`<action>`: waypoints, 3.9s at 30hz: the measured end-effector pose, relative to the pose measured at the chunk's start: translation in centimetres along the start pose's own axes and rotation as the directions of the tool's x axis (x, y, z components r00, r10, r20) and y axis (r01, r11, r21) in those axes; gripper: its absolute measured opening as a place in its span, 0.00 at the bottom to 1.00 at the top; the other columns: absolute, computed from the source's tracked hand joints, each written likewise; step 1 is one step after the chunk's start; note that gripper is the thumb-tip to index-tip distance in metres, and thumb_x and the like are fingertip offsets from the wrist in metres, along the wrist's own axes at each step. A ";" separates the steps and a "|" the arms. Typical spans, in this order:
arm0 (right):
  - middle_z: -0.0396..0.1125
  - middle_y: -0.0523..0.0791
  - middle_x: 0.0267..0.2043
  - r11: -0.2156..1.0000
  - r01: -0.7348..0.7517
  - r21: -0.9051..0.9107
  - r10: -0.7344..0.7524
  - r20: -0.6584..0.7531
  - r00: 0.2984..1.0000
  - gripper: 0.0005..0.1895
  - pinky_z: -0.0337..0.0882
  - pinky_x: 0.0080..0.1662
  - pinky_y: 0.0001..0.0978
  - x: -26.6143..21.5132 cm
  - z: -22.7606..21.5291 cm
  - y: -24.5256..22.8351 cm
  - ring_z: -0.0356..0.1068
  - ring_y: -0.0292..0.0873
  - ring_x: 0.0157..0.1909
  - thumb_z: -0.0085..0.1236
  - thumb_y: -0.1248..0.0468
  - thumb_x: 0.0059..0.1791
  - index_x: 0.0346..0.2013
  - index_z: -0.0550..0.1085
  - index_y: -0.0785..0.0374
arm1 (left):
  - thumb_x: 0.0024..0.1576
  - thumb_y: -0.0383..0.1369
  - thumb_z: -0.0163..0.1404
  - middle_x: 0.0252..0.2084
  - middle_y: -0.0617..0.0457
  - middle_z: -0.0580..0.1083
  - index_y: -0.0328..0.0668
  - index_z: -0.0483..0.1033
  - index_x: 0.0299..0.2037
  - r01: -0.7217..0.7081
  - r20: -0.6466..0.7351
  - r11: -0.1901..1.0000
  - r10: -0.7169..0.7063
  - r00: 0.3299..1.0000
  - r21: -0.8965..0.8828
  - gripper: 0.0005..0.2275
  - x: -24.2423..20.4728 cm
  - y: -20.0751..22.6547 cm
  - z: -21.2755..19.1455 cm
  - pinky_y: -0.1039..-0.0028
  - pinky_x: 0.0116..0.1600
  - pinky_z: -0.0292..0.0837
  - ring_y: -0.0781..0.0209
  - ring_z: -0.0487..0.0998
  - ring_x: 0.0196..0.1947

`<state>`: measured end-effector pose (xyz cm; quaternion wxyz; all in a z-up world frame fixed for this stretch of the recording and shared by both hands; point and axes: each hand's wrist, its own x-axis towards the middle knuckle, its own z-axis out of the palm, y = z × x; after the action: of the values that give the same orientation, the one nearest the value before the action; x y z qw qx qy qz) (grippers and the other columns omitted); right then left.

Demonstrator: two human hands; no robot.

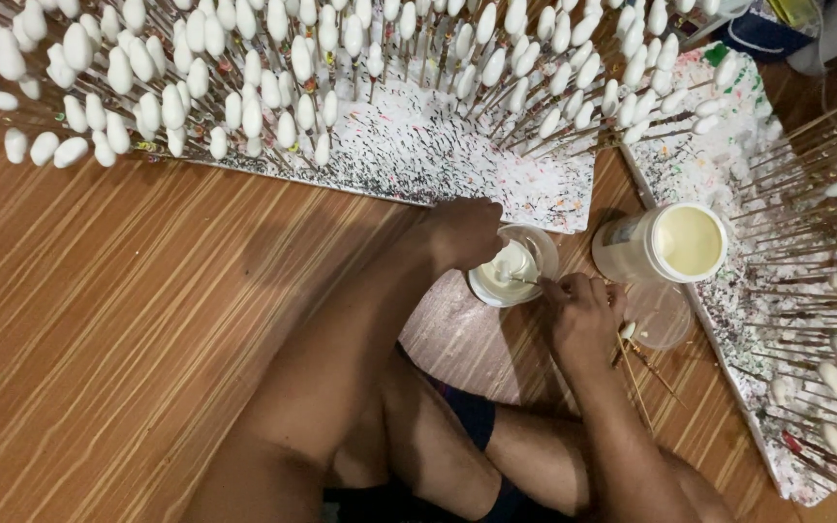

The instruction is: Coating small white objects attached to sticks by dipping them into a container of white liquid.

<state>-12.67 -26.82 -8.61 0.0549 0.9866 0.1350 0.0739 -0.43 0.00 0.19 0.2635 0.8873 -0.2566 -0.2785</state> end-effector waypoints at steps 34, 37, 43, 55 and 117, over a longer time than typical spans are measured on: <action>0.59 0.39 0.30 0.599 -0.390 0.699 0.534 0.014 0.845 0.11 0.58 0.27 0.24 -1.9 -11.3 -3.5 0.56 0.34 0.28 0.62 0.64 0.54 0.51 0.82 0.54 | 0.60 0.29 0.42 0.30 0.43 0.79 0.29 0.79 0.37 0.162 0.091 0.987 -0.162 0.983 0.006 0.12 -0.8 1.0 -2.3 0.71 0.26 0.74 0.59 0.76 0.19; 0.64 0.40 0.34 0.569 -0.281 0.773 0.519 -0.071 0.852 0.10 0.57 0.29 0.22 -2.2 -8.7 -3.2 0.57 0.34 0.31 0.61 0.65 0.54 0.49 0.81 0.56 | 0.62 0.29 0.44 0.37 0.42 0.80 0.28 0.77 0.46 0.194 0.106 0.979 -0.188 0.977 -0.054 0.12 -0.7 0.5 -2.0 0.71 0.34 0.82 0.56 0.81 0.26; 0.65 0.41 0.34 0.373 -0.442 0.816 0.545 0.193 0.816 0.11 0.63 0.36 0.24 -1.7 -9.9 -3.8 0.61 0.35 0.32 0.58 0.65 0.53 0.50 0.82 0.60 | 0.60 0.35 0.44 0.43 0.39 0.80 0.30 0.79 0.47 0.229 0.082 0.971 -0.223 0.971 -0.068 0.16 -0.8 1.3 -2.7 0.60 0.45 0.79 0.50 0.82 0.35; 0.69 0.42 0.44 0.371 -0.399 0.838 0.555 0.144 0.819 0.12 0.68 0.39 0.21 -1.3 -7.3 -3.3 0.66 0.35 0.41 0.58 0.67 0.52 0.51 0.81 0.59 | 0.59 0.31 0.46 0.36 0.45 0.81 0.35 0.80 0.37 0.279 0.140 0.959 -0.270 0.953 -0.051 0.10 -1.1 2.0 -3.5 0.63 0.42 0.79 0.55 0.81 0.29; 0.77 0.50 0.37 0.609 -0.003 0.793 0.579 -0.442 0.685 0.07 0.75 0.43 0.36 9.3 -9.9 2.0 0.77 0.47 0.38 0.70 0.71 0.52 0.44 0.83 0.64 | 0.66 0.37 0.35 0.74 0.34 0.57 0.32 0.58 0.72 0.047 -0.114 0.989 -0.031 0.993 0.138 0.25 5.7 -1.4 2.4 0.47 0.73 0.54 0.34 0.56 0.75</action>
<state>-4.83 -25.32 2.56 -0.4155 0.8323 -0.0140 0.3667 2.53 -3.25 -4.42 0.2086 0.9227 -0.2430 -0.2147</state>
